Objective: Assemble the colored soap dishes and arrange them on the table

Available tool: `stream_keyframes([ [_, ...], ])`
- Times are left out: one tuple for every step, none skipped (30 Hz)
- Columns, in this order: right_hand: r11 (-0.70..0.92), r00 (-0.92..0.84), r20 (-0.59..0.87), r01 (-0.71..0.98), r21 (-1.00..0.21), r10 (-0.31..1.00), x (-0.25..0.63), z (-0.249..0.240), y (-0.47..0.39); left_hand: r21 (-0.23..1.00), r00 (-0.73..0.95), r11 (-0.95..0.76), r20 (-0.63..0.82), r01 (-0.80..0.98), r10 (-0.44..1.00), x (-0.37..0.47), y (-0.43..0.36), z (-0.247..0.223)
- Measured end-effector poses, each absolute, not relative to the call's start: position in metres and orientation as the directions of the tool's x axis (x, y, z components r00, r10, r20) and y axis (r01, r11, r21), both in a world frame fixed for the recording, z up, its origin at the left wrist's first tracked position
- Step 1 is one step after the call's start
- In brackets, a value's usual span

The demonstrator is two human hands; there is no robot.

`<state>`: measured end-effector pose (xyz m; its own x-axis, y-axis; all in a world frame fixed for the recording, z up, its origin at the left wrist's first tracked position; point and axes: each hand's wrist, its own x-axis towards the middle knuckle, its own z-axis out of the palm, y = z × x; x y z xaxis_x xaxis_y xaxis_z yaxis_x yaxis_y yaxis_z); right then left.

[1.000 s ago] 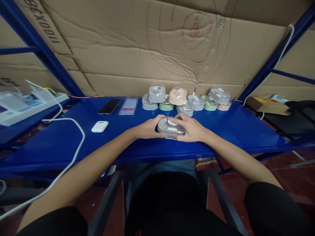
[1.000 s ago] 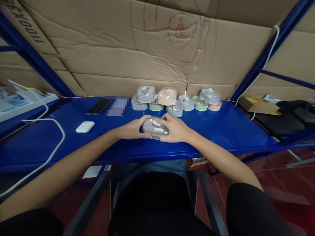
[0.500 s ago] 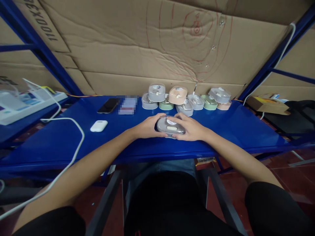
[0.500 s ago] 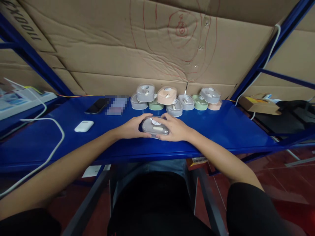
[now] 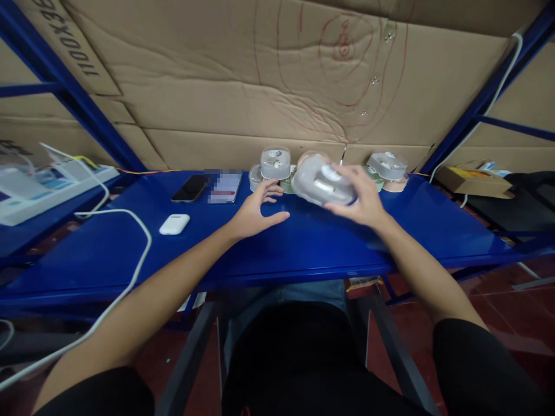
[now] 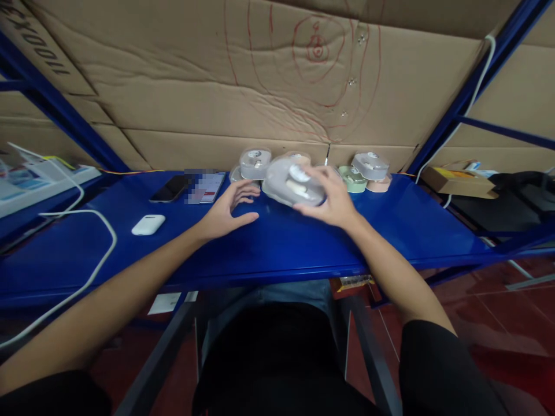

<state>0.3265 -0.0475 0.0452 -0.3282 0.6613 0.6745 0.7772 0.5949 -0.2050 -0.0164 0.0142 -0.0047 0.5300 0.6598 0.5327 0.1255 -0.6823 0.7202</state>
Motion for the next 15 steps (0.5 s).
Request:
stream_keyframes([
  [0.482,-0.217,0.708,0.854,-0.196,0.672,0.337,0.049,-0.041,0.719,0.519,-0.676,0.520,0.162,0.678,-0.017,0.015,-0.005],
  [0.351,-0.103,0.728,0.915,-0.197,0.678,0.347,0.052,-0.033,0.719,0.512,-0.666,0.502,0.200,0.696,-0.018,0.016,-0.005],
  [0.221,0.003,0.740,0.954,-0.204,0.672,0.357,0.055,-0.025,0.719,0.510,-0.655,0.483,0.234,0.712,-0.019,0.016,-0.005],
  [0.108,0.087,0.742,0.971,-0.211,0.664,0.367,0.056,-0.016,0.717,0.511,-0.646,0.466,0.261,0.723,-0.019,0.016,-0.005],
  [0.019,0.148,0.737,0.977,-0.214,0.659,0.375,0.057,-0.007,0.713,0.515,-0.642,0.453,0.281,0.728,-0.019,0.016,-0.005],
  [-0.048,0.187,0.728,0.977,-0.208,0.660,0.381,0.057,0.001,0.707,0.521,-0.642,0.444,0.295,0.729,-0.018,0.016,-0.005],
  [-0.096,0.206,0.715,0.977,-0.193,0.668,0.385,0.057,0.008,0.700,0.529,-0.645,0.439,0.306,0.727,-0.018,0.015,-0.005],
  [-0.130,0.212,0.699,0.977,-0.169,0.682,0.387,0.057,0.015,0.692,0.537,-0.649,0.434,0.315,0.723,-0.018,0.015,-0.004],
  [-0.160,0.213,0.681,0.977,-0.141,0.700,0.387,0.057,0.020,0.684,0.545,-0.653,0.429,0.325,0.720,-0.017,0.014,-0.004],
  [-0.187,0.214,0.662,0.976,-0.112,0.718,0.386,0.057,0.024,0.676,0.550,-0.655,0.423,0.337,0.720,-0.017,0.014,-0.004],
  [-0.212,0.217,0.642,0.973,-0.087,0.735,0.384,0.056,0.028,0.668,0.553,-0.655,0.417,0.351,0.721,-0.017,0.014,-0.004],
  [-0.232,0.225,0.623,0.970,-0.071,0.749,0.381,0.056,0.031,0.662,0.554,-0.654,0.409,0.366,0.725,-0.017,0.013,-0.003],
  [-0.248,0.235,0.606,0.967,-0.065,0.760,0.379,0.055,0.034,0.657,0.556,-0.652,0.402,0.379,0.728,-0.017,0.013,-0.003],
  [-0.256,0.244,0.591,0.964,-0.066,0.769,0.377,0.054,0.036,0.653,0.557,-0.650,0.395,0.390,0.731,-0.017,0.013,-0.003],
  [-0.257,0.250,0.580,0.964,-0.073,0.775,0.375,0.053,0.038,0.648,0.559,-0.648,0.388,0.399,0.733,-0.017,0.012,-0.003],
])
